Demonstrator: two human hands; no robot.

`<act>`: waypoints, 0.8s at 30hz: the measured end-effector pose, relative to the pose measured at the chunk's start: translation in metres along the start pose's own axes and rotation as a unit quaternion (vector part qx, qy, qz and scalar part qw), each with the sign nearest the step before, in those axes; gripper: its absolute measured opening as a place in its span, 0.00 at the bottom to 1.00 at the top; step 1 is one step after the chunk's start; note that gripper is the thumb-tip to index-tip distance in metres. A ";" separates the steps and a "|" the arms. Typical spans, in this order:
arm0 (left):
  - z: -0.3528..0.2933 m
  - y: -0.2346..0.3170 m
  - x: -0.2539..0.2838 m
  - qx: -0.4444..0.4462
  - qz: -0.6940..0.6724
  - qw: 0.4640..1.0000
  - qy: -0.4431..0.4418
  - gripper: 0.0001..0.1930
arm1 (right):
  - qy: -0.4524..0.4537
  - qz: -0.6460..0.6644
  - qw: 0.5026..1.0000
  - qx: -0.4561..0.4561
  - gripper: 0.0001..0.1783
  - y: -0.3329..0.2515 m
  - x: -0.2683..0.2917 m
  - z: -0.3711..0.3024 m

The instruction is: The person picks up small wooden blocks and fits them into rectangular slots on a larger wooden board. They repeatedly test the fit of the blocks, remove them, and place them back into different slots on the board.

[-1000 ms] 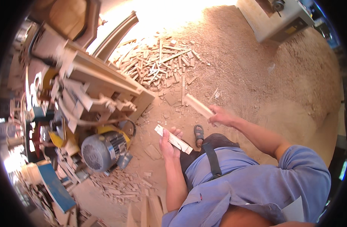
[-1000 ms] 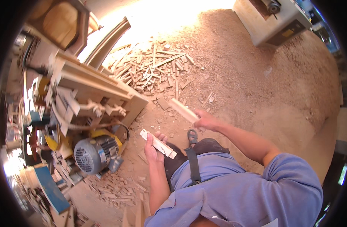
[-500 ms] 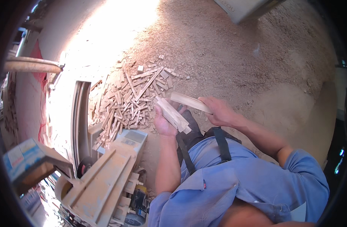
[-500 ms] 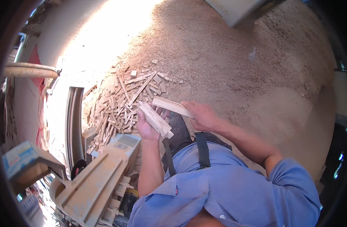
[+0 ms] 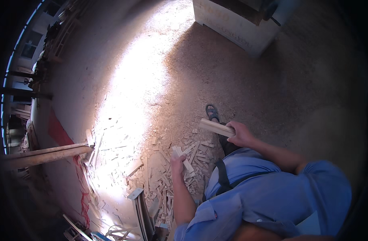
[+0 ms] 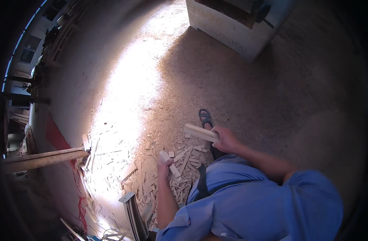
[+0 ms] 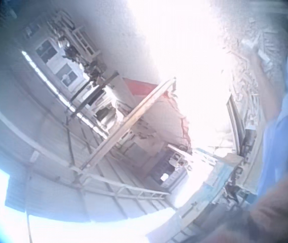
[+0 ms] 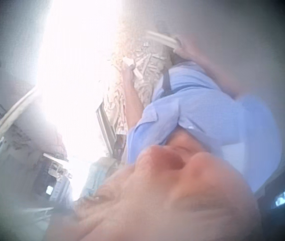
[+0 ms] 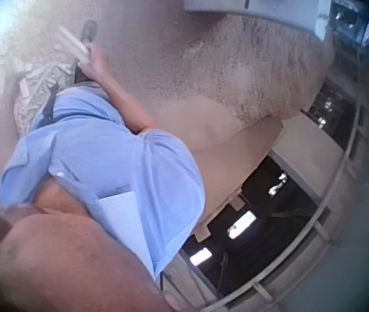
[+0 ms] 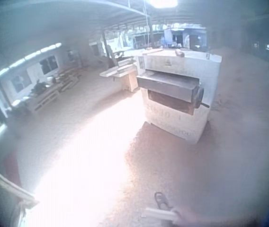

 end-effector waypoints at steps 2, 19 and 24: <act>0.025 -0.035 0.067 -0.010 0.166 0.967 0.194 0.22 | -0.088 0.187 0.968 -0.142 0.23 -0.015 0.030 0.114; 0.345 0.231 -0.062 0.243 0.207 0.914 0.250 0.18 | -0.024 0.197 0.923 -0.331 0.28 0.078 0.183 0.704; 0.605 0.439 -0.014 -0.008 0.254 0.919 0.300 0.17 | 0.089 0.495 0.777 -0.377 0.17 0.181 0.223 0.627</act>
Point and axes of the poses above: each hand's wrist, its own z-axis towards the middle knuckle, its own x-axis out of the back of the hand, y = z × x, the point moved 1 cm from there along z, towards the middle knuckle, and after that the axes turned 3 degrees about -x, right-handed, at the moved point
